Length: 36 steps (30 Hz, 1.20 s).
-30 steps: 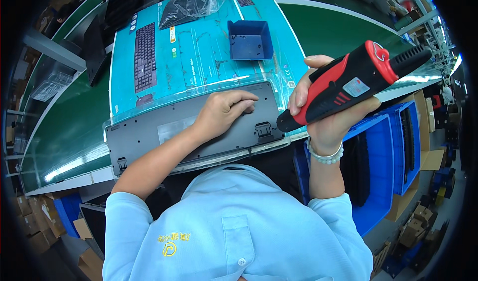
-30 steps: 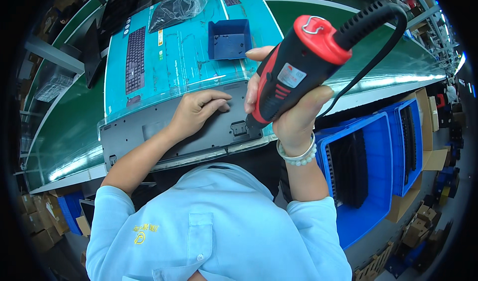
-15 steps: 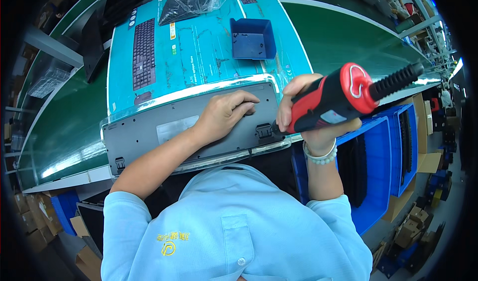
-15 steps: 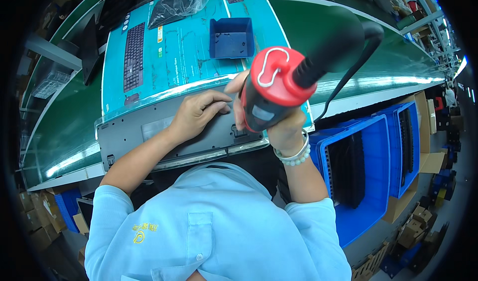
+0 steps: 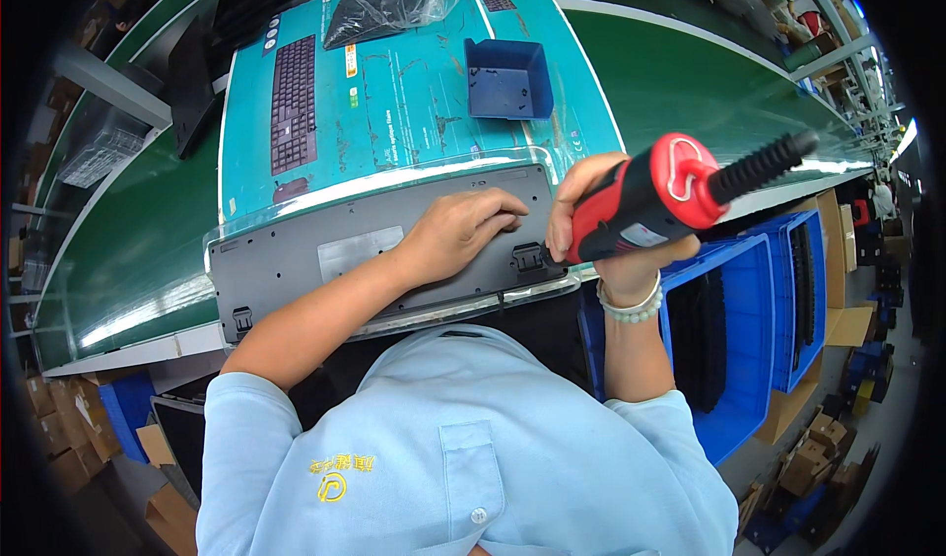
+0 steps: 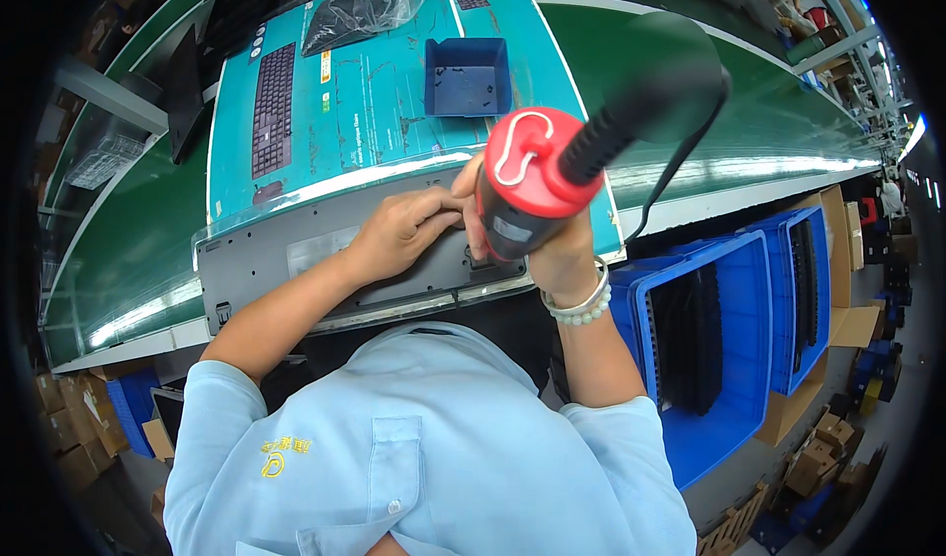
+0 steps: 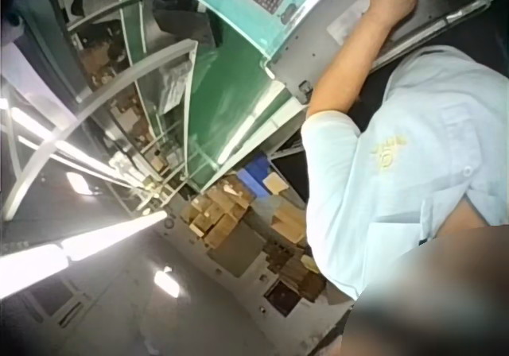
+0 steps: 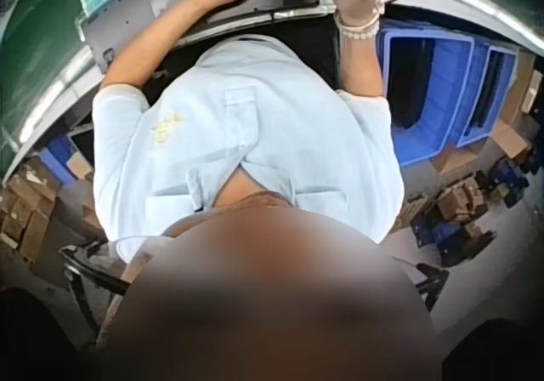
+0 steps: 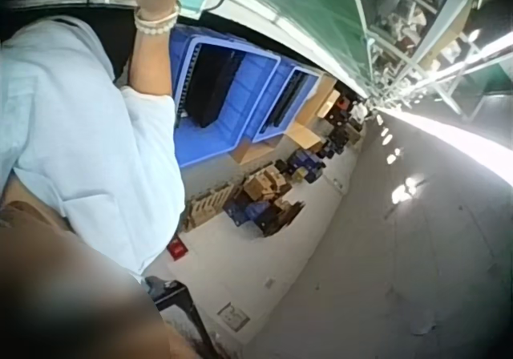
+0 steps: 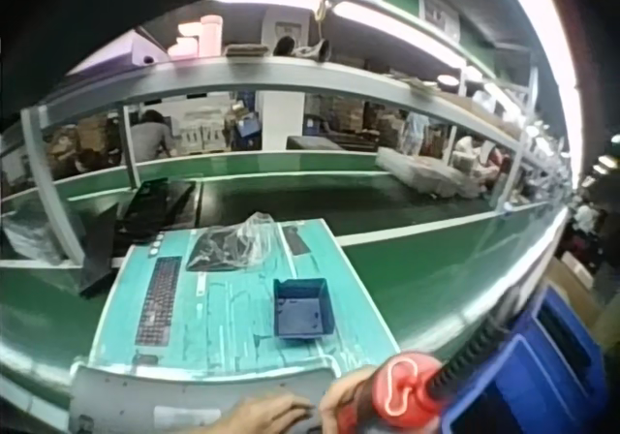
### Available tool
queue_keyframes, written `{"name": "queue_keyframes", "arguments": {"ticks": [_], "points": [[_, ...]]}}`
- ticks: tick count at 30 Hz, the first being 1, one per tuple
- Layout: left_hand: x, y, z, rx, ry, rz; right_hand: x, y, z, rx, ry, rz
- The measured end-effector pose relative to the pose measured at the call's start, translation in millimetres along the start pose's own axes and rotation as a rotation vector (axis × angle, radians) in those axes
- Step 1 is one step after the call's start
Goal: Assembling laptop components and keyboards onto chassis at a production line.
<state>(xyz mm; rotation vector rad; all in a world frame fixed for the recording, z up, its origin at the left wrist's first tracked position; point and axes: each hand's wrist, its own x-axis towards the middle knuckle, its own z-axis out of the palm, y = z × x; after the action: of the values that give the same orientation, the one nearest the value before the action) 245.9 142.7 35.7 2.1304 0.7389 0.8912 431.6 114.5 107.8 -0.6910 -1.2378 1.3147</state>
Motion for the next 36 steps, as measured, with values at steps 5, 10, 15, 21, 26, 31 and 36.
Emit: {"name": "queue_keyframes", "arguments": {"ticks": [5, 10, 15, 21, 26, 31, 36], "points": [[1.1, 1.2, -3.3, -0.056, -0.059, -0.068, 8.6, -11.9, 20.4, -0.108, 0.254, -0.001], [1.5, 2.8, -2.9, -0.051, -0.048, -0.077, 14.2, -6.9, 9.7, -0.081, 0.147, -0.097], [2.0, 2.6, -1.9, -0.059, -0.067, -0.075, 14.0, -22.5, -3.2, 0.331, 0.063, -0.241], [1.8, 1.3, -1.2, -0.065, -0.078, -0.092, 8.7, -37.1, -4.0, 0.175, 0.327, -0.236], [2.5, 1.5, 0.5, -0.089, -0.078, -0.085, 3.5, -28.7, -7.4, 0.165, 0.384, -0.222], [4.6, 7.9, 1.0, 0.019, -0.071, 0.017, 10.7, -24.7, 0.8, 0.28, 0.288, -0.283], [9.4, 15.7, -1.7, 0.327, -0.036, 0.22, 21.2, -35.7, 12.6, 0.375, 0.133, -0.343]]}}
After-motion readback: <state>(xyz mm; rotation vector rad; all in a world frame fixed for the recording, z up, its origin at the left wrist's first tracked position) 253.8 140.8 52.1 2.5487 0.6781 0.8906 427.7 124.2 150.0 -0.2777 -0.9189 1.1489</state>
